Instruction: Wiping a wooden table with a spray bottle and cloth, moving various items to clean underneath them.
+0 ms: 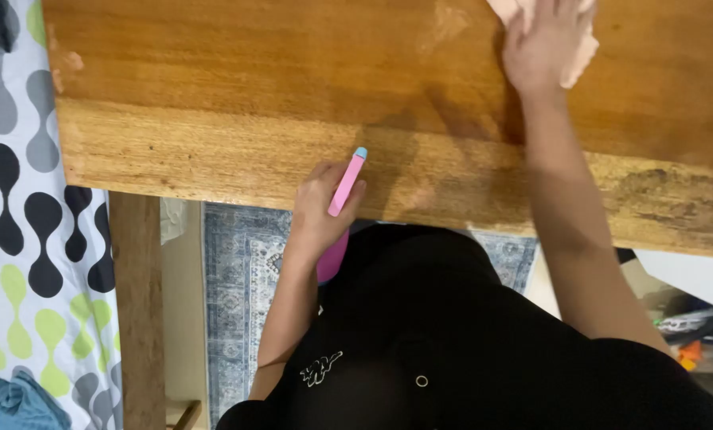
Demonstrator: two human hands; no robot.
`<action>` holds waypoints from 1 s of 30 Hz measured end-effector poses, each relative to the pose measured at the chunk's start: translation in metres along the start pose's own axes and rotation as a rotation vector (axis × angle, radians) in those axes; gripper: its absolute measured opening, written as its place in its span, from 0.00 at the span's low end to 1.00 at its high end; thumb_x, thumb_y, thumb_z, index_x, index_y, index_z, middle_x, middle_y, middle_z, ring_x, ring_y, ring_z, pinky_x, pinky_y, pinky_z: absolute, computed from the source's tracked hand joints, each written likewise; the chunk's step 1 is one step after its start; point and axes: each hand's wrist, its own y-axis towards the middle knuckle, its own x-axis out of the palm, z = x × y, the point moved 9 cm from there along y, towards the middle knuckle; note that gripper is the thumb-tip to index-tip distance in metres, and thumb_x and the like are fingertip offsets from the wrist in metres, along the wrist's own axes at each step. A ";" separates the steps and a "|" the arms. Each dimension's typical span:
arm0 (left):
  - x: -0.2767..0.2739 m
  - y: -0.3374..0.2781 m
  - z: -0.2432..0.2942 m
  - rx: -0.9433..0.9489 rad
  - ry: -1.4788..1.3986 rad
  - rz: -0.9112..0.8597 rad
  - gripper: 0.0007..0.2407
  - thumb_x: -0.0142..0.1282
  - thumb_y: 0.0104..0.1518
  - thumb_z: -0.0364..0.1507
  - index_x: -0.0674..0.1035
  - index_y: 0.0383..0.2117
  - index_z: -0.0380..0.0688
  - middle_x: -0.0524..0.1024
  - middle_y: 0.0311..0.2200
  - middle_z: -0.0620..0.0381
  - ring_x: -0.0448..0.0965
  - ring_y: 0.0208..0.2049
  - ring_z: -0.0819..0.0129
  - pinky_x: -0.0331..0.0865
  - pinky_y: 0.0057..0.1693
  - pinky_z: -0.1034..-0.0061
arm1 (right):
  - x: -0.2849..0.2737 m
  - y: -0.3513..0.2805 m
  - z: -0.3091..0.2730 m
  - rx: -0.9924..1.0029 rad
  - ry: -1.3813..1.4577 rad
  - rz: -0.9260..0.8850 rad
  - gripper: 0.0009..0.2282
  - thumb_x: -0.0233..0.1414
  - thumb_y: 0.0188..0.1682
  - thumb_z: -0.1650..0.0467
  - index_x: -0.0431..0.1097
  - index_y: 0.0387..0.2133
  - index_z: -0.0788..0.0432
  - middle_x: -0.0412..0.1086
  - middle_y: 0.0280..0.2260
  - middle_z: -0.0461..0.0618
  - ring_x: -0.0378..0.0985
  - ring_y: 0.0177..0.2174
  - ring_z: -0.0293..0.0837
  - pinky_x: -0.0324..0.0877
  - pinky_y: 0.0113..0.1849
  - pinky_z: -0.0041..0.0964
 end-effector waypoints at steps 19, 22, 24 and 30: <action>0.045 -0.004 0.039 0.068 0.001 -0.093 0.14 0.58 0.52 0.26 0.82 0.44 0.35 0.80 0.34 0.45 0.80 0.29 0.54 0.74 0.37 0.68 | -0.060 -0.102 0.073 -0.114 0.047 0.199 0.18 0.53 0.55 0.76 0.72 0.59 0.71 0.68 0.59 0.69 0.64 0.58 0.70 0.55 0.52 0.79; 0.053 -0.008 0.050 0.089 -0.008 -0.094 0.12 0.59 0.52 0.26 0.82 0.42 0.34 0.81 0.37 0.44 0.82 0.31 0.51 0.75 0.38 0.67 | -0.025 -0.101 0.067 0.280 -0.012 -0.076 0.21 0.42 0.65 0.64 0.52 0.70 0.55 0.52 0.69 0.58 0.49 0.66 0.56 0.42 0.63 0.60; 0.059 -0.007 0.064 0.129 -0.010 -0.096 0.13 0.59 0.52 0.25 0.82 0.42 0.32 0.81 0.37 0.42 0.83 0.31 0.52 0.76 0.38 0.68 | -0.016 -0.119 0.010 -0.045 0.193 0.136 0.32 0.29 0.62 0.46 0.49 0.70 0.55 0.56 0.67 0.59 0.65 0.63 0.61 0.66 0.58 0.59; 0.079 -0.004 0.085 0.180 -0.009 -0.042 0.12 0.60 0.51 0.24 0.82 0.41 0.30 0.80 0.36 0.39 0.81 0.29 0.52 0.76 0.37 0.68 | -0.040 -0.214 -0.080 -0.539 0.220 -0.084 0.24 0.52 0.53 0.66 0.62 0.65 0.49 0.53 0.69 0.47 0.49 0.68 0.52 0.43 0.67 0.63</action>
